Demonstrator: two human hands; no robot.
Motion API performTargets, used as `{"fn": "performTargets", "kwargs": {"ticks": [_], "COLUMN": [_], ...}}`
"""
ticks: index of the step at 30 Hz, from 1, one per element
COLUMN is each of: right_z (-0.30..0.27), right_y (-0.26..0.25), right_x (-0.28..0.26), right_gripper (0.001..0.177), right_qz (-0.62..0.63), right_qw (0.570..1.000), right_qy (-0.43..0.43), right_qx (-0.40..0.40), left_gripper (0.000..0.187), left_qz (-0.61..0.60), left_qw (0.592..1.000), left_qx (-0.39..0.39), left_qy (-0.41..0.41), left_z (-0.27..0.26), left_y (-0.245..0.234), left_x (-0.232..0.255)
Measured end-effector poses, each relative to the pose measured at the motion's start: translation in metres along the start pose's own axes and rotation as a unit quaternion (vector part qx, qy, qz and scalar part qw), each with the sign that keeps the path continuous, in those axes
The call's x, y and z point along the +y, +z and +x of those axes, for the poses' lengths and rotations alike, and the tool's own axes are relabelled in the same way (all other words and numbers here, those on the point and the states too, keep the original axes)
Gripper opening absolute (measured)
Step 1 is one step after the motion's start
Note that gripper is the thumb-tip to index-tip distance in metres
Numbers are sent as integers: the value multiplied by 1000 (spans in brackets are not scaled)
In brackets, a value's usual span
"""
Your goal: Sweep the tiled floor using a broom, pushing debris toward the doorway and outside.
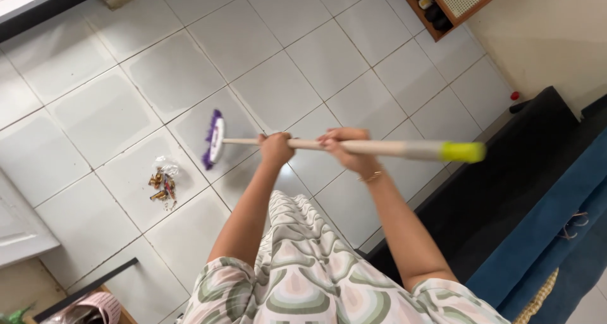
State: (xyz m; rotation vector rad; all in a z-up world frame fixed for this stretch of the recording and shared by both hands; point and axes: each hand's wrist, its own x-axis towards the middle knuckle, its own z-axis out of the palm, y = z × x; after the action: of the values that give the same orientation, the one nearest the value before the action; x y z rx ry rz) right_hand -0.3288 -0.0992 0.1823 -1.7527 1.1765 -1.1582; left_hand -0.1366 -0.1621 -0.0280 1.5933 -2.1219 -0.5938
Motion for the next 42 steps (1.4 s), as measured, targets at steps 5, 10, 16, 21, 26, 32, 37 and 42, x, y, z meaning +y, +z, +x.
{"fn": "performTargets", "kwargs": {"ticks": [5,10,16,21,26,32,37,42], "right_z": [34,54,50,30,57,151,209,219], "right_y": [-62,-39,10,32,-24,-70,-31,6], "right_x": [-66,-25,57,72,68,-13,10,98], "right_gripper": [15,14,7,14,13,17,18,15], "right_qz": [-89,-140,52,136,194,86,-114,-11], "right_qw": [996,983,998,981,968,986,991,998], "right_qy": [-27,-113,4,129,105,26,-53,-7], "right_qx": [11,-19,29,48,117,141,48,66], "left_gripper": [7,10,13,15,29,19,10,10], "left_qz": [-59,-132,-22,70,58,-104,-146,-44], "left_qw": [996,989,998,990,995,994,988,993], "left_qx": [-41,-41,-51,-105,-81,6,-41,-110], "left_qy": [51,59,-4,-56,-11,35,21,-6], "left_z": [32,42,45,52,104,168,197,213], "left_y": [3,47,51,45,17,4,35,29], "left_x": [95,92,-1,-52,7,102,60,-26]}}
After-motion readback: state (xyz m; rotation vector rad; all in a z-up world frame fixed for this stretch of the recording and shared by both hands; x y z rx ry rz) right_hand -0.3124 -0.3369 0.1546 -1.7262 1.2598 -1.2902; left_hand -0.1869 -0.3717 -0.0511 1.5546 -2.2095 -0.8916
